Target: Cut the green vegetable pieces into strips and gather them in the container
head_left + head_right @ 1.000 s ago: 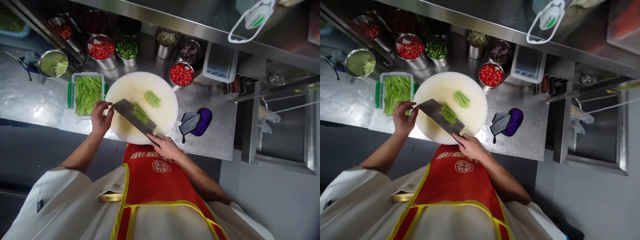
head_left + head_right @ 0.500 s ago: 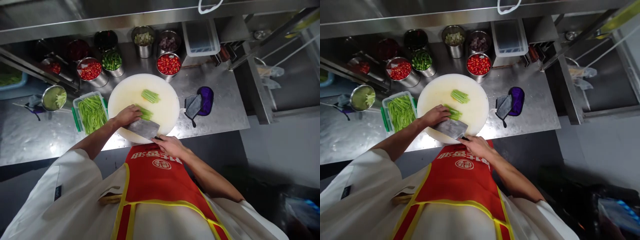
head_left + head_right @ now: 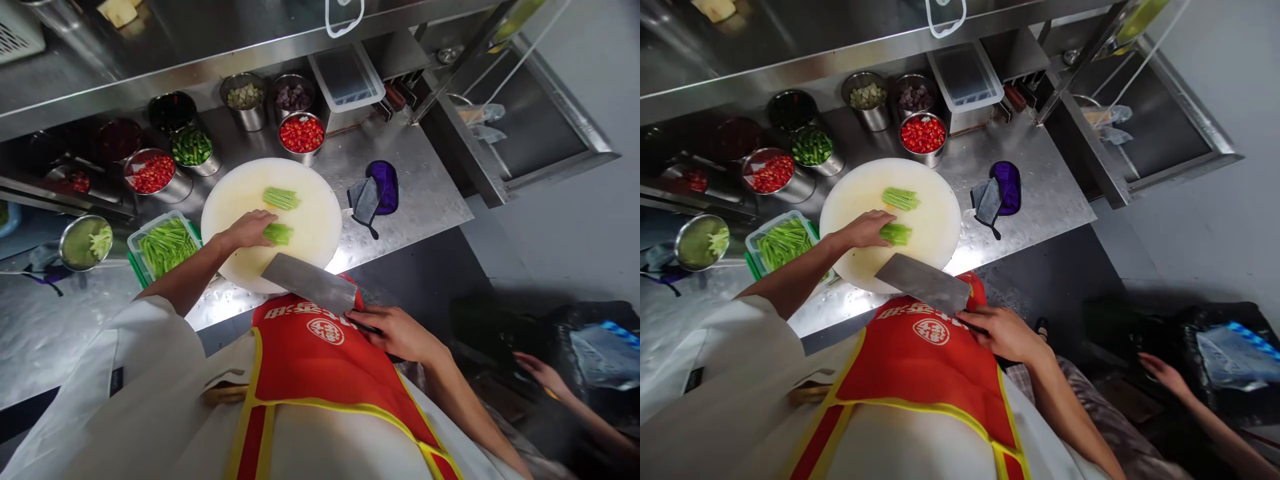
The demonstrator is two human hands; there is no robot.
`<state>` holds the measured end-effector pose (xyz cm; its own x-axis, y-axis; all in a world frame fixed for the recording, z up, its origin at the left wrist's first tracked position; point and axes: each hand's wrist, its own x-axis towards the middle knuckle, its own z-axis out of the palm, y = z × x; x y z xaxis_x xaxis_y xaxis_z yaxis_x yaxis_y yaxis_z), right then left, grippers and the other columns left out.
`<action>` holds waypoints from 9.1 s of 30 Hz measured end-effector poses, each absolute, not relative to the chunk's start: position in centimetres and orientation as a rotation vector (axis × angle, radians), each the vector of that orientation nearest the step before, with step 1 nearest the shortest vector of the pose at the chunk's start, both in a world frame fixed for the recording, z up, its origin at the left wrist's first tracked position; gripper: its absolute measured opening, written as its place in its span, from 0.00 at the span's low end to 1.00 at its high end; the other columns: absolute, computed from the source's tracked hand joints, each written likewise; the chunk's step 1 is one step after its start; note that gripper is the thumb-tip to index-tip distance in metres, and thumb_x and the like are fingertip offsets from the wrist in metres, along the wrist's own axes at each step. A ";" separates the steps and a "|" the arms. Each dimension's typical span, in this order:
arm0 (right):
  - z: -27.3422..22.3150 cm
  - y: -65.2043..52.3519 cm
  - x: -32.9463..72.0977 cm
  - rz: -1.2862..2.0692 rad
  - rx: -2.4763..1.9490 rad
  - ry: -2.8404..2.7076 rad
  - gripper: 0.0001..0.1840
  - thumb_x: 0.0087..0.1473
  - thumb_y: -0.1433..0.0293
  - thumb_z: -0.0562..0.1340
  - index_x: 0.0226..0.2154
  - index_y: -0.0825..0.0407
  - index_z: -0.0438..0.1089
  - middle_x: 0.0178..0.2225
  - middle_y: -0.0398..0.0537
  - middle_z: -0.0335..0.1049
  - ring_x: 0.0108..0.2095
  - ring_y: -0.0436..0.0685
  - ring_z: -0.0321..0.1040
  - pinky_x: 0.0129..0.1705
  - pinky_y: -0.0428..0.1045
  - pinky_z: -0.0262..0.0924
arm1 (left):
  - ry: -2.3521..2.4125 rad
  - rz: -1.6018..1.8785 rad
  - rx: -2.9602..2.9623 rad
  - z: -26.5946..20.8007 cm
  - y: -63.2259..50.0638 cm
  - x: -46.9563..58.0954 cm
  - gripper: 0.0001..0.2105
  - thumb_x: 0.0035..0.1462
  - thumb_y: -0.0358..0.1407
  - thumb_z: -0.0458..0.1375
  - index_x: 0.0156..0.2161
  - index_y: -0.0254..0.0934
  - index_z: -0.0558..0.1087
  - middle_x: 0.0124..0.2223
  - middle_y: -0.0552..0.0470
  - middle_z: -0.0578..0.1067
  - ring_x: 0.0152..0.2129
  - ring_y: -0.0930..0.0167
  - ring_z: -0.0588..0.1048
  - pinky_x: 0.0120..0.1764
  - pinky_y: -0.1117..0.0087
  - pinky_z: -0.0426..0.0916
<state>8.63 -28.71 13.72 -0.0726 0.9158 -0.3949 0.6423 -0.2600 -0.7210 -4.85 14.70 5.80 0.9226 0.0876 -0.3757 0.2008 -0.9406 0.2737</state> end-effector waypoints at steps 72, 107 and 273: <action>8.8 -23.0 5.3 1.410 -1.572 -0.425 0.42 0.50 0.63 0.66 0.66 0.56 0.63 0.23 0.37 0.68 0.21 0.49 0.61 0.25 0.47 0.59 | 0.969 -0.129 2.453 2.5 10.1 -8.9 0.16 0.56 0.41 0.64 0.49 0.39 0.74 0.48 0.42 0.76 0.47 0.57 0.74 0.52 0.58 0.69; 9.3 -22.2 5.9 1.440 -1.671 -0.590 0.39 0.51 0.64 0.65 0.65 0.53 0.67 0.25 0.39 0.70 0.20 0.49 0.63 0.24 0.45 0.61 | 1.055 0.334 2.340 0.8 7.2 -9.7 0.19 0.59 0.41 0.63 0.55 0.39 0.71 0.55 0.42 0.75 0.54 0.58 0.71 0.61 0.56 0.65; 8.8 -17.3 14.2 1.855 -1.450 -0.589 0.42 0.48 0.67 0.62 0.67 0.49 0.59 0.33 0.39 0.70 0.21 0.48 0.63 0.21 0.46 0.60 | 1.532 0.227 2.333 1.5 0.6 -14.3 0.42 0.57 0.58 0.62 0.67 0.34 0.58 0.64 0.32 0.66 0.62 0.48 0.64 0.64 0.48 0.60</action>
